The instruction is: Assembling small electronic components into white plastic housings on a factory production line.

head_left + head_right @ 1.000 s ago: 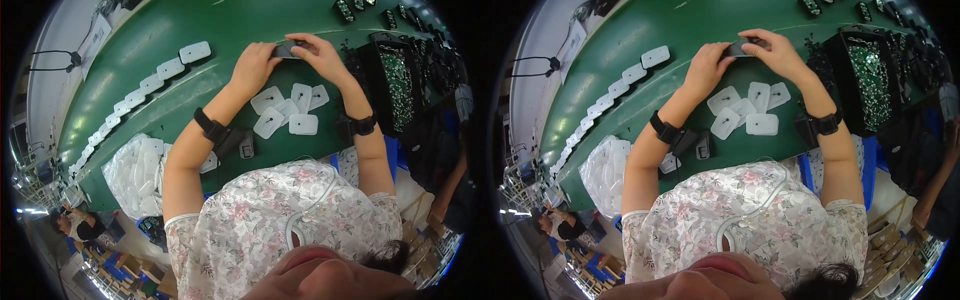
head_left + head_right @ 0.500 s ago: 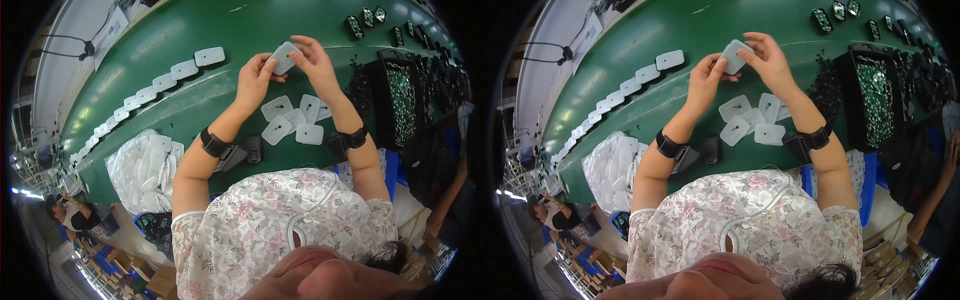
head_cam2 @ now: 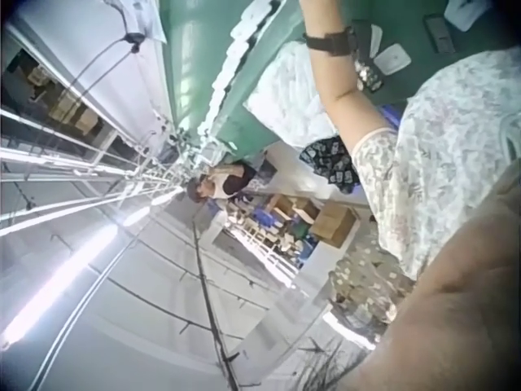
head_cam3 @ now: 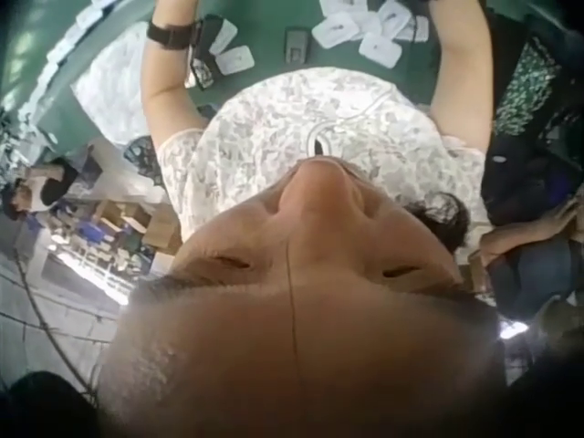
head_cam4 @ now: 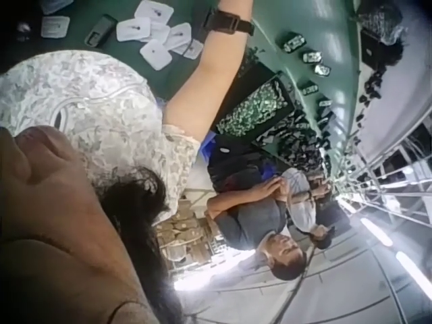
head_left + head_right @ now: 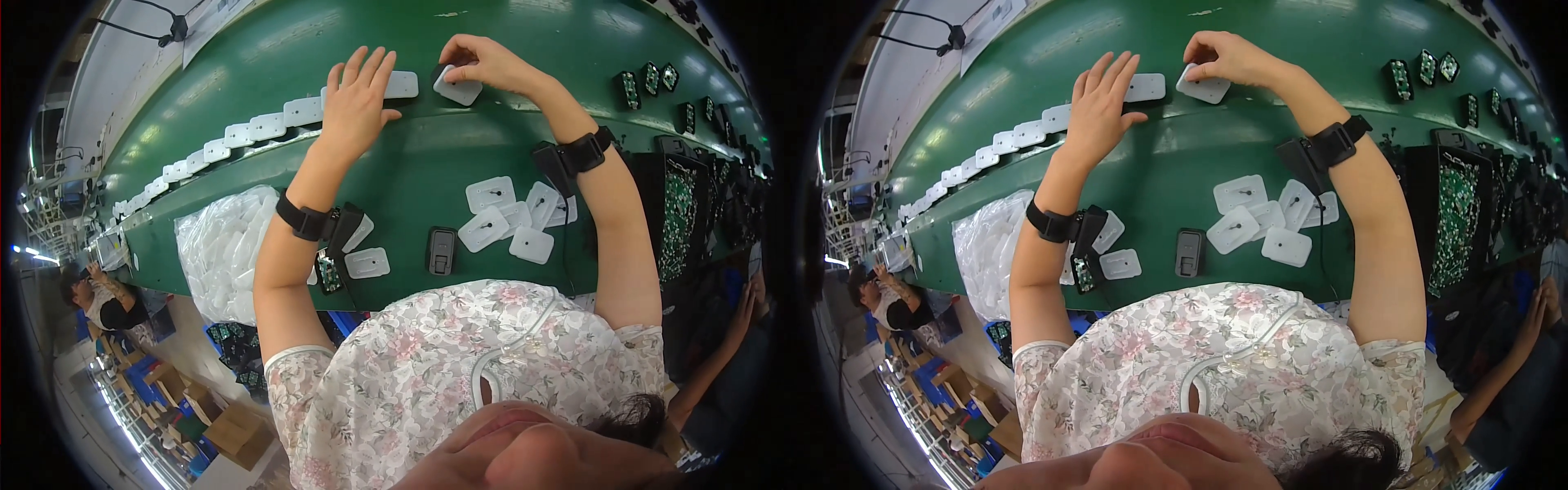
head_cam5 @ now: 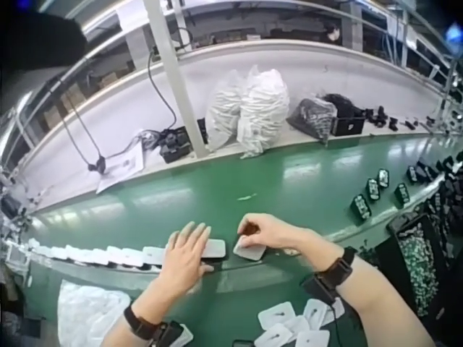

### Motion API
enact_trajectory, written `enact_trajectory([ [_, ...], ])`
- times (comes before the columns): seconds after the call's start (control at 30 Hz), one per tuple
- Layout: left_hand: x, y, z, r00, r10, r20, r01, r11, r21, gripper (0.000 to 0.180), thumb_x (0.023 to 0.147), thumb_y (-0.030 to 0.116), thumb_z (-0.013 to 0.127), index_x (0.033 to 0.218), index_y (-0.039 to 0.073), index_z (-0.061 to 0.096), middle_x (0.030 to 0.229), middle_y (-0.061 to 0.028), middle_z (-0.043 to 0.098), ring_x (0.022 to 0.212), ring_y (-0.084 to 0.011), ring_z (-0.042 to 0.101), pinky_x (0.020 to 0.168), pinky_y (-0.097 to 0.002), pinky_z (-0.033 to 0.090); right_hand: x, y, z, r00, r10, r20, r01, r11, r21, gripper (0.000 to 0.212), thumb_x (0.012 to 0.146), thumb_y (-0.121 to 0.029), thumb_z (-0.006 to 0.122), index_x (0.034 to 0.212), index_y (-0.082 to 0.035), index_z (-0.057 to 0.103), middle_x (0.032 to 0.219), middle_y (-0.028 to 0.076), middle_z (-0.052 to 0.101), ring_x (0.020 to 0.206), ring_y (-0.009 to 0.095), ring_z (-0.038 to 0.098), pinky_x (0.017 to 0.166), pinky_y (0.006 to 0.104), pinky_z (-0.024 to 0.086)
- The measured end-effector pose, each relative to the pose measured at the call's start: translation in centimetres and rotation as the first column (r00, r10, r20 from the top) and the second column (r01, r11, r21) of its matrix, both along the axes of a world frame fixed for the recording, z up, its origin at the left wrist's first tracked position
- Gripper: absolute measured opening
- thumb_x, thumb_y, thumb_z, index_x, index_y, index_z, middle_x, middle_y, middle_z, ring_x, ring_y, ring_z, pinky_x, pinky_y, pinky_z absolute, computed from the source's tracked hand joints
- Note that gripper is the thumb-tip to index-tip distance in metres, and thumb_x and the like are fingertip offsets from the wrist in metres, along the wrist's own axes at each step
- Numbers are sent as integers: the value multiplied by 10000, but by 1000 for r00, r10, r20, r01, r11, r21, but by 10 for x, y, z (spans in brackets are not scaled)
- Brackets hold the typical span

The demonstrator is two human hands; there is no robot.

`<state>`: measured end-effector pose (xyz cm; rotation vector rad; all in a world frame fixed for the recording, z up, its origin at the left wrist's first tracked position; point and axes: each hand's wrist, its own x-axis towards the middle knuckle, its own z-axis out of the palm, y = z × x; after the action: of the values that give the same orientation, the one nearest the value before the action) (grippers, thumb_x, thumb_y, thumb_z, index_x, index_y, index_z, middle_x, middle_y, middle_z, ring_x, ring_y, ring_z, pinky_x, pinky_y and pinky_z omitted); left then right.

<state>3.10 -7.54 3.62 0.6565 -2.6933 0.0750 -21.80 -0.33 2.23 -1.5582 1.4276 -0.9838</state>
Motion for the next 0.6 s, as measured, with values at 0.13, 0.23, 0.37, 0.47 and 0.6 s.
enact_trajectory([
  [0.13,3,-9,-3,986,3,164,8,998,-66,776,661,238,808,1328,63,452,1301,-74,529,1306,-275,394,1053,-491,314,8,-5,1,998,59,-4,-58,986,154,245,828,-216,702,994,-45,645,937,53,667,881,143,614,804,276,484],
  [0.23,1,-14,-5,979,24,201,-6,996,-93,708,659,243,807,1269,56,499,1268,-75,547,1298,-268,402,1052,-487,316,10,-5,3,998,55,13,-57,978,202,252,829,-238,703,992,-49,670,916,52,670,865,138,611,787,270,479],
  [0.37,0,-16,-2,983,25,182,-6,994,-107,540,661,224,803,1125,56,583,1215,-75,568,1273,-253,422,1051,-477,319,14,-5,5,994,83,-64,-71,983,172,269,832,-269,699,1002,-61,688,921,35,661,858,121,594,773,267,469],
  [0.47,1,-17,2,986,10,165,3,997,-79,491,665,206,796,1085,52,595,1191,-71,578,1244,-247,441,1042,-455,332,20,-8,5,994,96,-58,-83,977,195,281,824,-286,707,998,-65,691,910,26,649,851,122,578,774,273,466],
  [0.6,6,-16,7,994,-9,113,16,998,-57,488,663,183,793,1085,43,589,1173,-72,583,1217,-252,458,1028,-437,346,20,-7,4,988,107,-109,-86,980,182,295,839,-294,697,1032,-71,684,948,26,638,872,124,573,777,272,464],
])
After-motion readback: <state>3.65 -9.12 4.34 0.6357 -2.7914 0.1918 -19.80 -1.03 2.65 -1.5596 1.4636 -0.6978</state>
